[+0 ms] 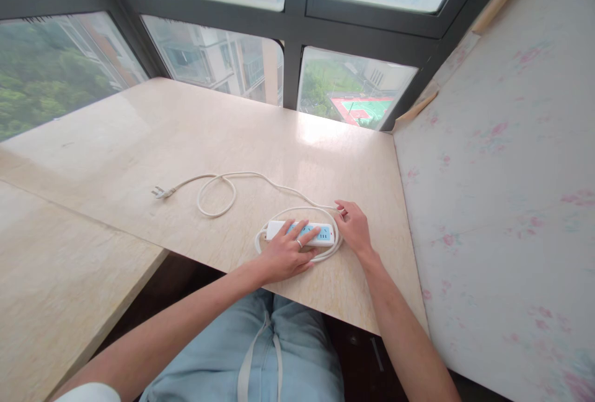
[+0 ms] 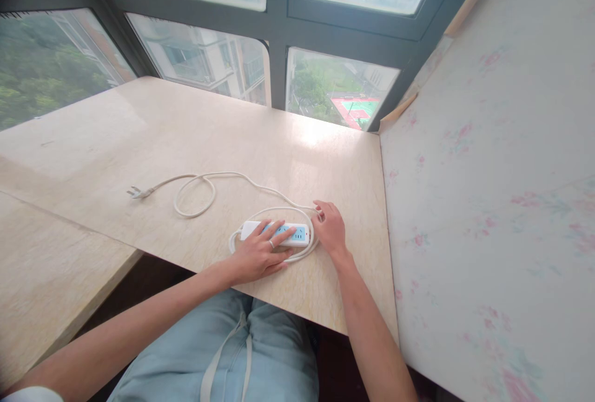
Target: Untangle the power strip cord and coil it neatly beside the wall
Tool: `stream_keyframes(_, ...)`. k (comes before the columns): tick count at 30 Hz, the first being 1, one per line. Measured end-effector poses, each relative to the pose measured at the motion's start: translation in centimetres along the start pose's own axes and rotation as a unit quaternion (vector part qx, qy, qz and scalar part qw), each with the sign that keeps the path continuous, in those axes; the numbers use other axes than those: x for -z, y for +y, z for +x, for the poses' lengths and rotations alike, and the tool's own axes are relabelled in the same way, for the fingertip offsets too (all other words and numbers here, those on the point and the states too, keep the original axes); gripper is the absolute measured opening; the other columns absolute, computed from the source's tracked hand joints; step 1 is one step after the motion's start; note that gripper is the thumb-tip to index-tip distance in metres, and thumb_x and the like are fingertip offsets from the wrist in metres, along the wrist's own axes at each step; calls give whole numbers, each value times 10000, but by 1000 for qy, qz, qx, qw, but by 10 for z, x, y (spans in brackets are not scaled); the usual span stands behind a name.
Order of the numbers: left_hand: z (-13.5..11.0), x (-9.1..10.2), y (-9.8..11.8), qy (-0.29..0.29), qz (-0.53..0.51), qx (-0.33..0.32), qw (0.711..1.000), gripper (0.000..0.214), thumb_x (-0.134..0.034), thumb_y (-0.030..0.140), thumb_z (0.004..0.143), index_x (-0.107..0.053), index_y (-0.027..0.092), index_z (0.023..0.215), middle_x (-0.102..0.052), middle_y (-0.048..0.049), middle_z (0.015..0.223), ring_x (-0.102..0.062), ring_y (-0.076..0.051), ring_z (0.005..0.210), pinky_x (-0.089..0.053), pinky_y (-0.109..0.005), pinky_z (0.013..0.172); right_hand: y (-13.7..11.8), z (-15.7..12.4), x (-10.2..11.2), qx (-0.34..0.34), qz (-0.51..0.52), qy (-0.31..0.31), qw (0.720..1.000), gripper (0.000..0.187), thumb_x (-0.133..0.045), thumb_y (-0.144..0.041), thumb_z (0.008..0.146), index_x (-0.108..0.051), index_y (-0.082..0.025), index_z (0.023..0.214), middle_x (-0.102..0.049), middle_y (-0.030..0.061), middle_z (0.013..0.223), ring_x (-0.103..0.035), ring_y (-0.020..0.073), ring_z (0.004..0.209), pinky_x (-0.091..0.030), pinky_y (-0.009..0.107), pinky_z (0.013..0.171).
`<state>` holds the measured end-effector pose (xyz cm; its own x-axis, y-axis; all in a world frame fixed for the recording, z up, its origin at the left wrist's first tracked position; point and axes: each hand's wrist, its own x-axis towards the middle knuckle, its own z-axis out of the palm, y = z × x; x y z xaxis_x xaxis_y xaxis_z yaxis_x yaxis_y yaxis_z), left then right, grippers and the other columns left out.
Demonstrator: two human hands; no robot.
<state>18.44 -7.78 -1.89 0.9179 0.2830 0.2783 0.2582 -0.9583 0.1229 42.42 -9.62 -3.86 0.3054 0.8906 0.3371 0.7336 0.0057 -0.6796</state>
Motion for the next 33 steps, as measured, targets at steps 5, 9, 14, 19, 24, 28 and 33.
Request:
stream_keyframes(5, -2, 7, -24, -30, -25, -79, 996, 236, -578, 361, 912, -714, 306, 1096, -455, -40, 1496, -345, -369, 1397, -268, -580, 1109, 3, 1, 4, -28, -13, 13, 999, 468, -475, -107, 677, -654, -189, 1101, -656, 88, 959, -583, 215, 790, -495, 378, 780)
stream_keyframes(9, 2, 20, -36, -79, -60, -109, 989, 204, -572, 320, 916, -731, 323, 1043, -470, -6, 1488, -348, -337, 1406, -243, -557, 1137, 8, 3, 8, -82, 58, 23, 995, 438, -492, -142, 648, -661, -185, 1050, -665, 78, 947, -593, 204, 770, -501, 367, 744)
stream_keyframes(14, 9, 33, -49, -127, -95, -130, 979, 187, -618, 255, 879, -748, 336, 987, -442, 31, 1509, -313, -326, 1432, -188, -548, 1176, 9, 6, 11, -177, 165, 36, 970, 435, -528, -146, 579, -656, -182, 993, -671, 59, 898, -612, 196, 763, -499, 344, 712)
stream_keyframes(19, 9, 37, -63, -117, -116, -139, 976, 238, -625, 175, 852, -756, 337, 967, -447, 41, 1504, -291, -305, 1445, -202, -527, 1188, 7, 6, 12, -198, 201, 60, 958, 433, -620, -177, 581, -630, -180, 1014, -648, 41, 890, -603, 174, 736, -500, 329, 705)
stream_keyframes(24, 7, 40, -74, -155, -110, -142, 971, 329, -558, 99, 863, -746, 310, 1031, -407, 54, 1527, -234, -288, 1467, -162, -506, 1210, 4, 6, 10, -213, 203, 65, 954, 471, -694, -272, 610, -614, -160, 1061, -657, 51, 916, -601, 152, 659, -501, 302, 622)
stream_keyframes(28, 9, 44, -80, -174, -126, -152, 965, 406, -526, 4, 816, -757, 267, 1022, -383, 31, 1538, -221, -283, 1469, -173, -473, 1219, 3, 5, 7, -212, 154, 57, 963, 493, -692, -313, 628, -632, -136, 1085, -691, 73, 912, -555, 134, 588, -476, 290, 583)
stream_keyframes(33, 15, 49, -85, -196, -138, -155, 958, 464, -507, -48, 786, -756, 277, 1006, -376, 62, 1535, -223, -240, 1468, -166, -433, 1226, -1, 4, 7, -170, 72, -4, 983, 363, -647, -352, 707, -709, -173, 1016, -742, 61, 851, -546, 143, 550, -469, 304, 613)
